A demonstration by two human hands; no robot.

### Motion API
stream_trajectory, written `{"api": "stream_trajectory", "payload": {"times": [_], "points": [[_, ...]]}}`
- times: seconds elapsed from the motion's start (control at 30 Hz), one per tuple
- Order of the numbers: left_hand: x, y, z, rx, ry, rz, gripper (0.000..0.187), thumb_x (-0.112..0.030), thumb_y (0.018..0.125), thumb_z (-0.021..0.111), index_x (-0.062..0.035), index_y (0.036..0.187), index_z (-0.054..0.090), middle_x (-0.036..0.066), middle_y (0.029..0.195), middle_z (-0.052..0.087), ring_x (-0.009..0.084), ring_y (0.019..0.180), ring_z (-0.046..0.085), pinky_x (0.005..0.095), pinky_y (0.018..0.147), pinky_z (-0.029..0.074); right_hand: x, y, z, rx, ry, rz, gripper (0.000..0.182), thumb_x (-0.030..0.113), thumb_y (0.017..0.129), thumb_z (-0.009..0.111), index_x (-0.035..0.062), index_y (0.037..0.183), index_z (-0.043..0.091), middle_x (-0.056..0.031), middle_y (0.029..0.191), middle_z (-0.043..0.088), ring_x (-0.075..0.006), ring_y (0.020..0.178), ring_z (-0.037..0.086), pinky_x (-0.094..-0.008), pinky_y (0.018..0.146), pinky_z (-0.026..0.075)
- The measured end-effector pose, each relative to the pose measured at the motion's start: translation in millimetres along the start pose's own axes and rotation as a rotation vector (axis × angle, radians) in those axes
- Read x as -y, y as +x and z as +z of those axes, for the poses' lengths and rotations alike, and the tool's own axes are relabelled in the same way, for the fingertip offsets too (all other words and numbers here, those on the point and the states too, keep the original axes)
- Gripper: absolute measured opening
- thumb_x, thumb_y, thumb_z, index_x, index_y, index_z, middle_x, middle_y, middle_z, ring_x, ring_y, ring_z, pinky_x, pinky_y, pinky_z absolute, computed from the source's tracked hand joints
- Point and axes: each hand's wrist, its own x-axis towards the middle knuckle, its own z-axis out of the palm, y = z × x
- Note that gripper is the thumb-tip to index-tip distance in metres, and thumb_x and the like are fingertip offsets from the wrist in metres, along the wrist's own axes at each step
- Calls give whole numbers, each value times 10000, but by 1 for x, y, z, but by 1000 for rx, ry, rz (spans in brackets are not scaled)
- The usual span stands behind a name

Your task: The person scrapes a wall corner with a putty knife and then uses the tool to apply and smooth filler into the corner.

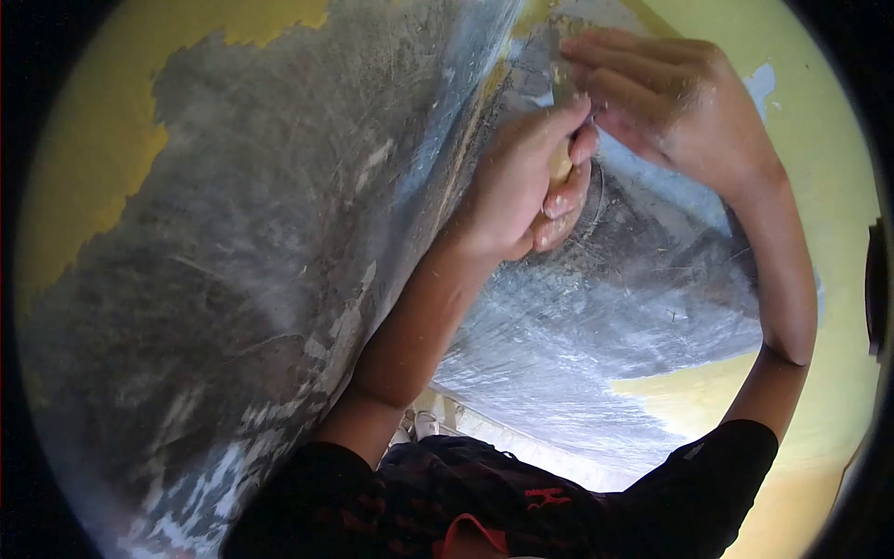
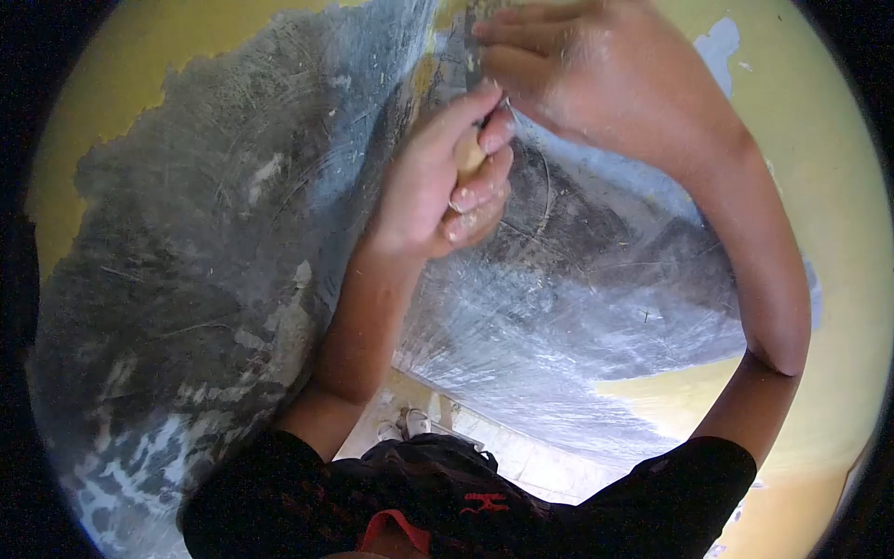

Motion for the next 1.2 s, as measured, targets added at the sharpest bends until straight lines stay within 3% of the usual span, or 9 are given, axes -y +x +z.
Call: {"api": "stream_trajectory", "payload": {"times": [0.17,0.63,0.7,0.83,0.9,1.07,1.13,1.2], "points": [[2,0,-4,-10,12,-21,437,-483,1133,461,-169,830,477,-16,477,391,97,264,275,285,255,240,-4,-3,8,-4,9,-44,294,154,809,826,9,1055,758,-119,1238,787,-322,1198,749,-425,948,644],[-24,12,-4,63,8,-2,448,-491,1135,461,-170,823,472,-23,473,368,104,268,293,283,257,247,-15,8,-3,-47,-64,-2,304,148,798,833,20,1063,757,-101,1279,774,-293,1224,738,-413,954,644],[-14,6,-9,43,4,-19,451,-498,1135,458,-170,826,471,-24,472,371,101,267,290,285,256,243,-2,10,0,-64,-129,-32,172,169,802,771,36,904,738,-102,1160,806,-270,1108,783,-380,868,657],[-11,5,-5,21,23,-33,445,-502,1134,459,-182,826,466,-26,474,367,103,266,283,279,259,234,-8,3,7,-85,-109,-77,183,179,810,765,39,924,733,-107,1176,799,-269,1098,781,-377,858,653],[-20,16,-2,26,-27,-67,442,-505,1132,462,-188,824,458,-25,475,363,105,266,281,281,265,225,-18,4,-2,-12,-114,-20,329,164,777,843,17,1061,762,-104,1279,776,-297,1237,733,-412,967,642],[-13,12,-7,53,-44,-44,440,-494,1138,455,-190,820,469,-29,474,377,113,260,276,290,260,232,-10,4,1,-18,-87,-18,335,177,780,850,15,1055,750,-109,1264,782,-314,1209,744,-433,950,647],[-9,6,-5,73,-3,-7,439,-492,1139,454,-193,818,475,-31,473,382,112,254,286,286,253,239,-7,4,7,-101,-136,-63,190,185,807,782,50,925,721,-59,1169,800,-255,1075,781,-384,862,646],[-11,8,-2,85,-36,-14,440,-494,1139,456,-193,819,474,-31,472,383,110,254,292,287,252,240,-13,6,-5,-29,-66,-37,254,186,792,820,36,977,730,-84,1216,792,-289,1113,774,-402,889,650]]}}
